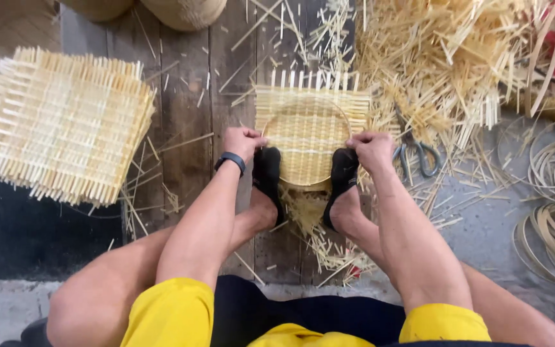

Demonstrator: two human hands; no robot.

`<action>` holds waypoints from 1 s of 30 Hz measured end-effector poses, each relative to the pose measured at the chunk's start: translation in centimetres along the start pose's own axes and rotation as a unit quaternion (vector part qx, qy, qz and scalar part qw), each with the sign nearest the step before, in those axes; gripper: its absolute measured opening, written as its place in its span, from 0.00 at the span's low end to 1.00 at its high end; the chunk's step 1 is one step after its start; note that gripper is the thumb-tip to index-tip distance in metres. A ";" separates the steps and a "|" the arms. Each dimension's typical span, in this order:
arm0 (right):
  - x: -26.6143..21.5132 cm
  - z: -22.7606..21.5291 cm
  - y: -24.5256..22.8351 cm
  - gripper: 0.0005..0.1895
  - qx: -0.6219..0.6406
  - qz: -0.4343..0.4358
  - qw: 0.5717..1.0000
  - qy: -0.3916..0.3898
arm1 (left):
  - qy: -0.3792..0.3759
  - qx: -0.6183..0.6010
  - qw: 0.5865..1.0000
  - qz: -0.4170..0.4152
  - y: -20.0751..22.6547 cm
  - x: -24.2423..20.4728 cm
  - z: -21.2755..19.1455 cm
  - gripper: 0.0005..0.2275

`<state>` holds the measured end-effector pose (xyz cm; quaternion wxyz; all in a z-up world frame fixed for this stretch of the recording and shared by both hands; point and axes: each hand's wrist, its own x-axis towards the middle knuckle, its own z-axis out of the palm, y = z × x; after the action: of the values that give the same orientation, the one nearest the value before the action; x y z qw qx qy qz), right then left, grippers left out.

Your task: Weaving and trimming a circular bamboo base for a basket or steamer using a wooden mold and scissors.

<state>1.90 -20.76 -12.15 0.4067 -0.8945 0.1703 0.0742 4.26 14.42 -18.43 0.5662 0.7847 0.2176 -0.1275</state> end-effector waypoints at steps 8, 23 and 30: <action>-8.0 4.9 -10.5 0.42 -0.287 -0.296 0.903 -0.124 | -0.032 0.323 0.883 0.340 9.5 1.1 4.2 0.13; 1.2 5.4 -6.0 0.22 -0.249 -0.418 0.870 -0.080 | -0.102 0.195 0.910 0.350 8.1 3.8 7.2 0.07; 7.8 5.4 -6.2 0.14 0.007 -0.073 0.989 -0.129 | -0.132 0.130 0.963 0.196 8.7 4.8 8.0 0.09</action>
<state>11.49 -14.79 -13.50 0.4356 -0.8847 0.0507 0.1579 13.07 5.52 -15.97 0.4971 0.8550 -0.0355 -0.1435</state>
